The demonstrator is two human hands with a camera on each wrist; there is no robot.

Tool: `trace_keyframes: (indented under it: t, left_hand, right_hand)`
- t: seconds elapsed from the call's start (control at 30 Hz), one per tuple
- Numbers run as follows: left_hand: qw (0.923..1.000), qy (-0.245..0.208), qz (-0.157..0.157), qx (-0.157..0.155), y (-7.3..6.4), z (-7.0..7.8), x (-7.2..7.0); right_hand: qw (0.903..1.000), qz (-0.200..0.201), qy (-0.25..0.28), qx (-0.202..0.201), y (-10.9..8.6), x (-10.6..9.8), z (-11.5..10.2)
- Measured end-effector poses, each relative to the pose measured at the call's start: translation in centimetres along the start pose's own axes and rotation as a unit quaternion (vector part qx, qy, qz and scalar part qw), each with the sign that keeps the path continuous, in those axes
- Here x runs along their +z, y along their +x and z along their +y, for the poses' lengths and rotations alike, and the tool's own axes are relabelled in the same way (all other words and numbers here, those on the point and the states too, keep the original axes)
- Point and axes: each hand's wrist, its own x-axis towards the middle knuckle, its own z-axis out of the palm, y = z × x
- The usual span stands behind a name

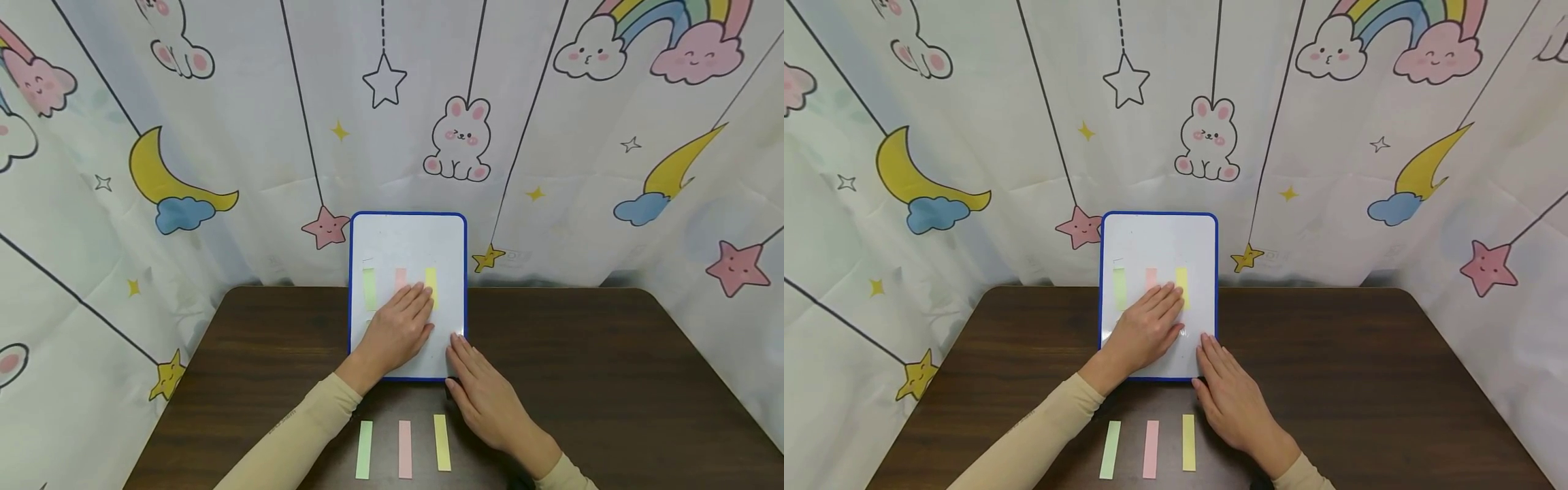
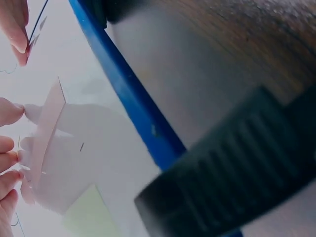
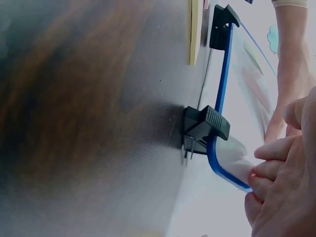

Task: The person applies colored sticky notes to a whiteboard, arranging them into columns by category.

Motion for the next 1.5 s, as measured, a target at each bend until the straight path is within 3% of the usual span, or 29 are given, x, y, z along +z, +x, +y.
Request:
trace_keyframes:
  t: [0.2, 0.43, 0.63, 0.87, 1.1, 1.33, 1.5]
  left_hand:
    - [0.9993, -0.030, 0.002, -0.021, 0.0, 0.1, -0.1]
    - [0.9980, -0.054, -0.004, -0.033, -0.7, 0.6, -0.7]
    - [0.9970, -0.071, -0.004, -0.031, -1.8, 1.1, -1.6]
    - [0.9937, -0.108, 0.003, -0.032, -3.5, 2.0, -2.9]
    - [0.9877, -0.147, -0.031, -0.043, -5.7, 2.9, -4.2]
    - [0.9790, -0.196, -0.050, -0.027, -6.9, 4.4, -4.8]
    - [0.9698, -0.217, -0.112, -0.010, -7.5, 6.0, -5.5]
  right_hand:
    - [0.9999, -0.007, 0.009, 0.013, -0.2, 0.0, 0.0]
    - [0.9980, -0.045, 0.025, 0.037, -0.5, -0.3, -0.2]
    - [0.9996, -0.019, 0.021, 0.010, -1.0, -0.7, -0.4]
    - [0.9995, -0.015, 0.030, 0.003, -2.2, -1.6, -1.0]
    - [0.9982, -0.017, 0.051, -0.027, -4.1, -2.0, -1.7]
    - [0.9968, -0.065, 0.044, -0.017, -5.8, -2.1, -1.9]
    - [0.9916, -0.116, 0.055, -0.018, -6.7, -2.3, -1.7]
